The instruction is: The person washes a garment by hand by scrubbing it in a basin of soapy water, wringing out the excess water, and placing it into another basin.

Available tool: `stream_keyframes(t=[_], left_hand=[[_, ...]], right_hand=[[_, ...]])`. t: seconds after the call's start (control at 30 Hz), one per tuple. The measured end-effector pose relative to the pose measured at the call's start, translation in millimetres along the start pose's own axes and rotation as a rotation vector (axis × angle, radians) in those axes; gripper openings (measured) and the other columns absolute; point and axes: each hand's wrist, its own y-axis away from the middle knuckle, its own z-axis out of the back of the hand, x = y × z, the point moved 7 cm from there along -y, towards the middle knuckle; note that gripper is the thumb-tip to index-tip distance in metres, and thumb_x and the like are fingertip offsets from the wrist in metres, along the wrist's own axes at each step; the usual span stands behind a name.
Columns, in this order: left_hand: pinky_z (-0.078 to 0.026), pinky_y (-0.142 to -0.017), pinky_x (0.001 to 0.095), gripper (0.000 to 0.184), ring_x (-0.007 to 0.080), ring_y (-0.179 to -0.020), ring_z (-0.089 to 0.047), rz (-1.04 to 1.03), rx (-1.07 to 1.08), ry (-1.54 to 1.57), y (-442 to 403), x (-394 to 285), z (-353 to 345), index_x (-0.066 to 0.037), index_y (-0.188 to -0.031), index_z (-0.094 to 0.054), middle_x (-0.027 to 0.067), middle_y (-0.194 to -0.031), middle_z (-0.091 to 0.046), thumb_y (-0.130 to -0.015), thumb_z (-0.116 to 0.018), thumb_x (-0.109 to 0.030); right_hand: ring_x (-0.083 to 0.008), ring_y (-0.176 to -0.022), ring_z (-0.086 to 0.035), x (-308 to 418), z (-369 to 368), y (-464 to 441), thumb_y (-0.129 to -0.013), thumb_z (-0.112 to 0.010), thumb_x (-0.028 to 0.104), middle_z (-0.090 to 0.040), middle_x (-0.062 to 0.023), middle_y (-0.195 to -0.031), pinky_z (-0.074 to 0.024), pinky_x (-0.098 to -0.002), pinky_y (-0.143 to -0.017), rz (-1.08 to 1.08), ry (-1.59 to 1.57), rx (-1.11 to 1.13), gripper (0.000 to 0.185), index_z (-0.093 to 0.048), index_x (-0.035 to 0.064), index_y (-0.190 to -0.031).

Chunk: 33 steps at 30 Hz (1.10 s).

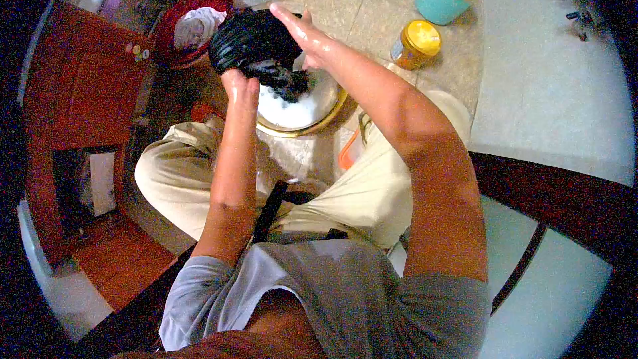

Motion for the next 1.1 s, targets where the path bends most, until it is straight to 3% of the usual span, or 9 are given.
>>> stream_keyframes(t=[0.07, 0.2, 0.23, 0.37, 0.63, 0.8, 0.87, 1.0, 1.1], left_hand=[[-0.049, -0.086, 0.0379, 0.031, 0.0245, -0.093, -0.062, -0.034, 0.051, -0.02, 8.0, -2.2, -12.6, -0.003, -0.11, -0.058, 0.0094, -0.104, -0.063, -0.089, -0.046, -0.023], [-0.048, -0.089, 0.0394, 0.034, 0.0261, -0.097, -0.06, 0.004, 0.1, 0.085, 20.9, 3.4, -24.4, -0.003, -0.113, -0.056, 0.0112, -0.11, -0.061, -0.09, -0.044, -0.026], [-0.047, -0.091, 0.0405, 0.036, 0.0281, -0.101, -0.058, 0.083, 0.087, 0.154, 23.2, 7.0, -26.5, -0.003, -0.114, -0.055, 0.0126, -0.113, -0.059, -0.091, -0.041, -0.027], [-0.045, -0.095, 0.0427, 0.044, 0.0304, -0.106, -0.055, 0.258, 0.176, 0.312, 28.5, 21.1, -34.6, -0.004, -0.118, -0.053, 0.0132, -0.118, -0.056, -0.091, -0.037, -0.035], [-0.041, -0.097, 0.0433, 0.049, 0.0281, -0.108, -0.054, 0.354, 0.01, 0.222, 23.6, 33.7, -19.4, -0.011, -0.119, -0.053, 0.0098, -0.12, -0.056, -0.086, -0.044, -0.045], [-0.043, -0.093, 0.0409, 0.044, 0.0231, -0.11, -0.051, 0.473, 0.047, -0.767, 4.1, -4.3, 38.3, -0.013, -0.129, -0.041, 0.0042, -0.121, -0.053, -0.09, -0.05, -0.032], [-0.044, -0.093, 0.0414, 0.051, 0.025, -0.112, -0.05, 0.501, 0.296, -0.999, 5.4, -23.2, 28.3, -0.017, -0.136, -0.028, 0.0035, -0.123, -0.051, -0.09, -0.05, -0.026], [-0.04, -0.093, 0.0533, 0.065, 0.0315, -0.117, -0.047, 0.662, 0.419, -0.653, 20.9, -50.7, -15.8, -0.024, -0.141, -0.019, 0.0059, -0.132, -0.045, -0.086, -0.052, -0.037], [-0.039, -0.092, 0.0559, 0.066, 0.0304, -0.118, -0.047, 0.657, 0.222, -0.583, 20.5, -39.3, -31.6, -0.021, -0.136, -0.033, 0.0079, -0.13, -0.047, -0.083, -0.051, -0.055]], right_hand=[[-0.0432, -0.135, 0.004, -18.4, -8.3, 0.3, -0.068, -0.048, 0.078, 0.007, -0.0113, -0.15, -0.0079, -0.075, -0.093, -0.085, -0.03, 0.038, 0.108, 0.003, 0.0224, -0.144], [-0.0366, -0.135, -0.016, -20.7, -45.2, 13.0, -0.07, -0.046, 0.077, -0.021, -0.0125, -0.147, -0.009, -0.0717, -0.096, -0.07, -0.211, 0.605, 0.096, -0.02, 0.0199, -0.143], [-0.0303, -0.129, -0.033, -16.1, -37.9, 15.8, -0.075, -0.048, 0.072, -0.038, -0.0119, -0.139, -0.0201, -0.0625, -0.102, -0.053, -0.235, 0.482, 0.084, -0.035, 0.0169, -0.137], [-0.0219, -0.106, -0.057, -13.4, -36.2, -0.1, -0.081, -0.061, 0.047, -0.057, -0.0107, -0.12, -0.044, -0.0357, -0.095, -0.004, -0.435, 0.496, 0.062, -0.049, 0.005, -0.124], [-0.0229, -0.092, -0.062, -0.7, -20.7, -21.6, -0.074, -0.073, 0.023, -0.062, -0.0136, -0.102, -0.0513, -0.0371, -0.084, 0.169, -0.447, 0.194, 0.05, -0.052, -0.0003, -0.114], [-0.0235, -0.09, -0.062, 23.6, -14.2, -10.3, -0.072, -0.075, 0.02, -0.061, -0.0158, -0.1, -0.0529, -0.0361, -0.081, 0.301, -0.386, 0.164, 0.052, -0.051, -0.0047, -0.111], [-0.0244, -0.089, -0.063, 26.2, -8.8, -13.6, -0.072, -0.075, 0.02, -0.061, -0.0176, -0.1, -0.0539, -0.0361, -0.078, 0.362, -0.313, 0.073, 0.054, -0.05, -0.0067, -0.11], [-0.0223, -0.083, -0.064, 31.2, -8.6, -10.1, -0.072, -0.075, 0.02, -0.062, -0.0148, -0.096, -0.0539, -0.0346, -0.076, 0.431, -0.273, 0.036, 0.048, -0.053, -0.0038, -0.108], [-0.0182, -0.078, -0.063, 30.5, -12.1, -17.2, -0.071, -0.075, 0.019, -0.065, -0.0091, -0.091, -0.0528, -0.0321, -0.072, 0.491, -0.178, 0.016, 0.038, -0.06, 0.0015, -0.102]])
